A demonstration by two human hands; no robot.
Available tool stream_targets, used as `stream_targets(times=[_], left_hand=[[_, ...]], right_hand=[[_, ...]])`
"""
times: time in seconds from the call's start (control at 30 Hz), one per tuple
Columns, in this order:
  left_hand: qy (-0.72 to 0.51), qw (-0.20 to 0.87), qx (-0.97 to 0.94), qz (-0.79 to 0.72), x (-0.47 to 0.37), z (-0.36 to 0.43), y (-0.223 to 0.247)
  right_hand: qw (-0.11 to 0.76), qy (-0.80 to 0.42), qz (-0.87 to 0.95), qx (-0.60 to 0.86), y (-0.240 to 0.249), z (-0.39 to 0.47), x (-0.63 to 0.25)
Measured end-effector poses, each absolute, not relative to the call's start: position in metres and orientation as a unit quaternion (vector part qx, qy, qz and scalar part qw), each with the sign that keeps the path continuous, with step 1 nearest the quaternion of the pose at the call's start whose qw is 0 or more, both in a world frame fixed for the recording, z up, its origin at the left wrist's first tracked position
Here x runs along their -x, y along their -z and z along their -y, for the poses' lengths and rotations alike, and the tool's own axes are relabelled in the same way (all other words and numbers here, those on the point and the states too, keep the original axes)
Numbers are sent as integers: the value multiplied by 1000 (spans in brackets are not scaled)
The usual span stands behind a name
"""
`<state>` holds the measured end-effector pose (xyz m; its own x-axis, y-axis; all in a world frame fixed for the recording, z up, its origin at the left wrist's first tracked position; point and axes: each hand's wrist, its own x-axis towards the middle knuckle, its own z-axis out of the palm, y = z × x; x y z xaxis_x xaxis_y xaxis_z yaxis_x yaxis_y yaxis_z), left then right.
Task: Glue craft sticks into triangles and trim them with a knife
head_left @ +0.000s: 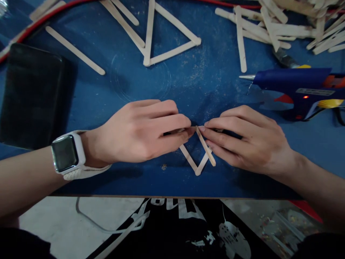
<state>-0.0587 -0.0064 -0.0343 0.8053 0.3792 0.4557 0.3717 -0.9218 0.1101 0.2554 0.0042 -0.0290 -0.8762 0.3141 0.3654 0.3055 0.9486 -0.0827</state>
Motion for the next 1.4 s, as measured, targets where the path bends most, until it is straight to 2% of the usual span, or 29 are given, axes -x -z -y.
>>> stream_targets(times=[0.13, 0.3, 0.6, 0.9, 1.2, 1.4], left_hand=[[-231, 9, -955, -184, 60, 4, 32], [-242, 12, -953, -183, 61, 2, 31], [-237, 12, -947, -215, 58, 10, 39], [-241, 2, -947, -213, 57, 9, 37], [-242, -2, -946, -217, 56, 11, 38], [-245, -3, -944, -219, 55, 10, 38]], right_hand=[[188, -16, 968, 166, 31, -3, -256], [229, -68, 954, 180, 34, -4, -256], [181, -14, 971, 157, 28, -5, -255], [241, -81, 949, 186, 35, -3, -255], [150, 79, 976, 133, 13, -1, -251], [145, 81, 976, 139, 9, 1, -249]])
